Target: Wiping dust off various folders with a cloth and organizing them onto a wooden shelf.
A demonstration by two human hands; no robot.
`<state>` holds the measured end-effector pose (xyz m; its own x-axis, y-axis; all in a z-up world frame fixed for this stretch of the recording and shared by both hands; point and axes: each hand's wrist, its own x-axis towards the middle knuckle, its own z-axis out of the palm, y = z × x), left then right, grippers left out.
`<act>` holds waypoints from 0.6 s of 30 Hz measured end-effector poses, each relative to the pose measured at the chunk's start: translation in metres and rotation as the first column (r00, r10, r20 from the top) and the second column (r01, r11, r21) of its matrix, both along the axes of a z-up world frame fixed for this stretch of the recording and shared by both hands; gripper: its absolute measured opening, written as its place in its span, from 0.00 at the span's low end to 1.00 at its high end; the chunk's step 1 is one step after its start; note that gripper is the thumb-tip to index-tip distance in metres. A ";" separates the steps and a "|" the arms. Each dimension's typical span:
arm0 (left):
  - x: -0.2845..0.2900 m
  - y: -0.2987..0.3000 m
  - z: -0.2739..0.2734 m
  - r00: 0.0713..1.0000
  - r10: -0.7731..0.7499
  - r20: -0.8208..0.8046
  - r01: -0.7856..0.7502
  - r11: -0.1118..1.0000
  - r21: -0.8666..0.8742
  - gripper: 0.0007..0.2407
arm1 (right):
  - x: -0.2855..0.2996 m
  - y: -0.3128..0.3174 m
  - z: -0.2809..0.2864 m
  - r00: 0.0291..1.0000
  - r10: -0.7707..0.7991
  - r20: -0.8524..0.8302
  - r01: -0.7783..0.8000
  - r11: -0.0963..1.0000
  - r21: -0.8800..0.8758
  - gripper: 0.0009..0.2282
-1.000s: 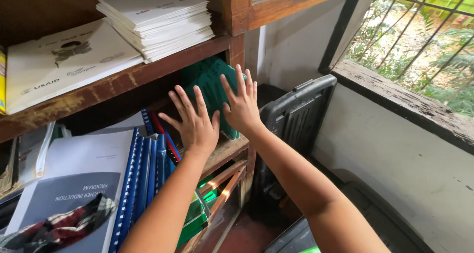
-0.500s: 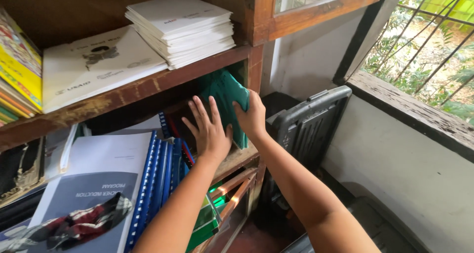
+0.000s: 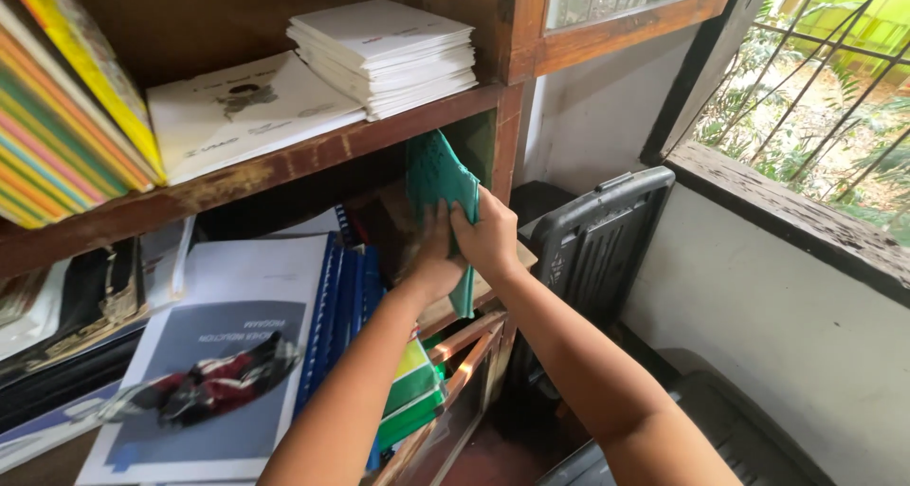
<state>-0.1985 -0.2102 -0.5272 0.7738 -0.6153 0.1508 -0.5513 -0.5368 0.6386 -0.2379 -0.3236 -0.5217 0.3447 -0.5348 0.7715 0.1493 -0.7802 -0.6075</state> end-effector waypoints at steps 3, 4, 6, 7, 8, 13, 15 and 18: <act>-0.011 0.016 -0.005 0.969 -0.196 -0.151 0.176 0.974 -0.140 0.52 | -0.013 0.016 0.006 1.000 -0.013 0.018 0.014 0.999 -0.037 0.13; -0.023 0.026 0.004 0.953 -0.262 -0.149 0.228 0.950 -0.212 0.55 | -0.017 0.022 0.007 1.000 -0.019 0.022 0.020 0.999 -0.047 0.14; -0.042 0.035 0.005 0.935 -0.328 -0.135 0.280 0.916 -0.286 0.58 | -0.032 0.040 0.017 0.999 -0.026 0.032 0.028 0.998 -0.061 0.15; -0.049 0.034 -0.004 0.957 -0.283 0.064 0.289 0.904 -0.315 0.55 | -0.042 0.053 0.026 1.000 -0.014 0.028 0.016 0.996 -0.089 0.15; -0.054 0.034 -0.013 0.940 -0.221 0.261 0.303 0.891 -0.339 0.54 | -0.051 0.066 0.035 1.000 -0.001 0.027 0.004 0.993 -0.116 0.14; -0.095 0.058 0.012 0.971 0.095 0.220 0.034 0.854 -0.519 0.31 | -0.083 0.111 0.065 0.998 0.059 -0.002 -0.058 0.991 -0.124 0.15; -0.098 0.080 0.026 0.999 0.020 0.050 0.007 0.869 -0.495 0.30 | -0.087 0.124 0.069 0.996 0.084 -0.018 -0.086 0.986 -0.144 0.14; -0.096 0.104 0.039 0.999 0.035 -0.014 -0.037 0.810 -0.585 0.27 | -0.087 0.135 0.069 0.978 0.206 -0.021 -0.207 0.965 -0.159 0.19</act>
<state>-0.2942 -0.1062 -0.4882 0.7944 -0.3833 0.4713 -0.5369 -0.0803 0.8398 -0.3252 -0.1881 -0.4530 0.4383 -0.3216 0.8393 0.3148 -0.8197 -0.4785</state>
